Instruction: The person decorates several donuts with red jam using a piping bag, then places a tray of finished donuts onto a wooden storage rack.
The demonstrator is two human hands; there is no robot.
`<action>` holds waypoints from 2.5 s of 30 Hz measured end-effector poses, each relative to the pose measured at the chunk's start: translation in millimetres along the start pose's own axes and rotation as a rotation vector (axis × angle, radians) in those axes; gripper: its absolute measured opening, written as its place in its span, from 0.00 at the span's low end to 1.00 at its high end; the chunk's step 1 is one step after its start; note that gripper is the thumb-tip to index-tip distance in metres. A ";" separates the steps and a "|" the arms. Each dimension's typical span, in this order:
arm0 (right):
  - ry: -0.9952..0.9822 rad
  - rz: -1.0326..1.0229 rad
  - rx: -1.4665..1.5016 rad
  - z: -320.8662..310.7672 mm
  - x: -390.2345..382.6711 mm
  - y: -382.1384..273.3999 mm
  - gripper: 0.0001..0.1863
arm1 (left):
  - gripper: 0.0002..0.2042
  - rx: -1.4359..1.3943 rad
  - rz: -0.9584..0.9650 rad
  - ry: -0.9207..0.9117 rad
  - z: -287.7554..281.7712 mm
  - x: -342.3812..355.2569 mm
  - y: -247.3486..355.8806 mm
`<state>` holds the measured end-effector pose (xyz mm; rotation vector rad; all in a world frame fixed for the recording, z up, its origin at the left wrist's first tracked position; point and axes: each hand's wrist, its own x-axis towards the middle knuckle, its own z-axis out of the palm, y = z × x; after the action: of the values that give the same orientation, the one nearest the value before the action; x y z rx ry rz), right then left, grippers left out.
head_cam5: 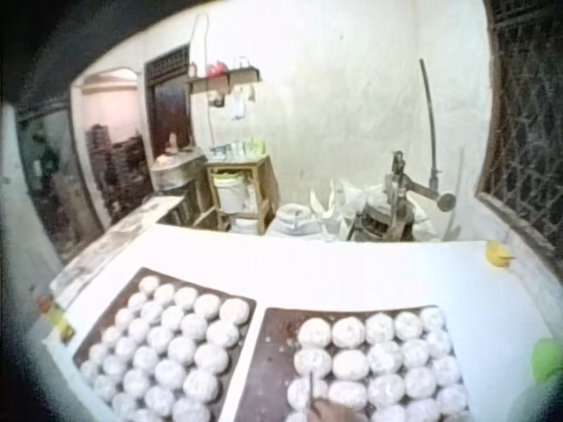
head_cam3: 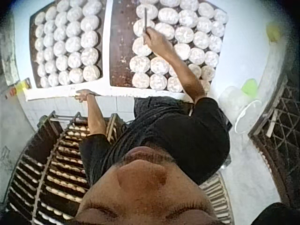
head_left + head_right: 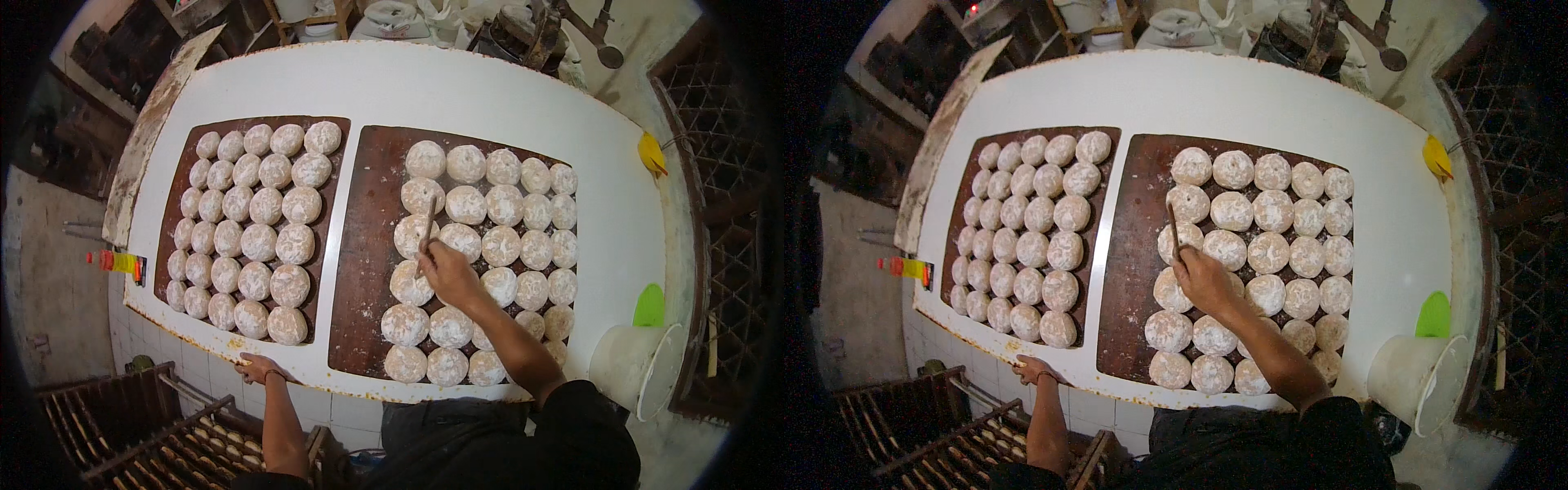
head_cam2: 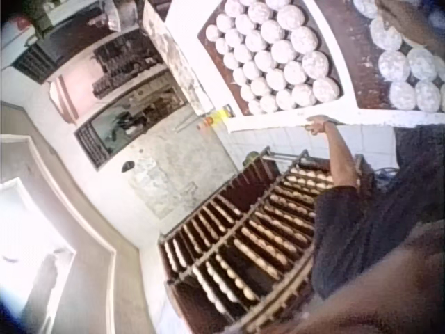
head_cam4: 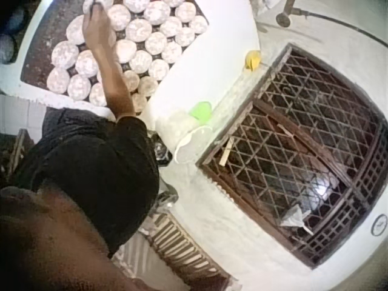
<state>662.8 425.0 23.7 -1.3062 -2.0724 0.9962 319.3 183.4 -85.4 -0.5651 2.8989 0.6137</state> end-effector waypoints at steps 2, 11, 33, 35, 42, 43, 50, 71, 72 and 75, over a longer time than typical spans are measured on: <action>0.039 0.006 0.039 -3.4 -9.4 -4.0 0.08 | 0.28 -0.019 -0.007 -0.002 -0.3 -2.9 3.1; -0.020 -0.110 0.058 7.3 -68.8 -35.4 0.07 | 0.29 -0.005 0.004 0.016 4.1 8.5 -6.4; 0.665 0.225 0.010 -10.7 -219.0 -102.9 0.04 | 0.27 -0.044 -0.008 -0.036 -5.1 9.8 -9.7; 0.625 0.244 -0.026 13.3 -234.4 -56.9 0.05 | 0.27 -0.092 -0.011 -0.069 -11.5 -5.7 -3.6; 0.753 0.368 -0.134 -7.3 -254.6 -113.2 0.05 | 0.30 -0.009 0.041 -0.088 -13.1 9.8 -12.9; 0.899 0.299 -0.069 -17.3 -268.5 -104.5 0.05 | 0.30 -0.027 0.037 -0.080 -10.0 9.1 -13.8; 0.752 0.428 -0.132 -9.7 -279.4 -14.4 0.09 | 0.29 -0.121 0.008 -0.070 -5.0 6.8 -15.3; 0.730 0.471 -0.123 -95.2 -236.8 47.7 0.05 | 0.29 -0.047 -0.096 -0.043 -11.9 -20.0 -0.6; 0.709 0.437 -0.101 -95.2 -227.3 46.8 0.05 | 0.30 -0.063 -0.098 -0.033 -15.2 -21.8 -0.1; 0.777 0.391 -0.047 -111.1 -216.1 36.5 0.03 | 0.29 -0.042 -0.105 -0.010 -13.4 -20.8 2.2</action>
<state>854.0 274.5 57.7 -1.7998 -1.2820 0.4502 337.1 186.7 -68.3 -0.7118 2.8320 0.6614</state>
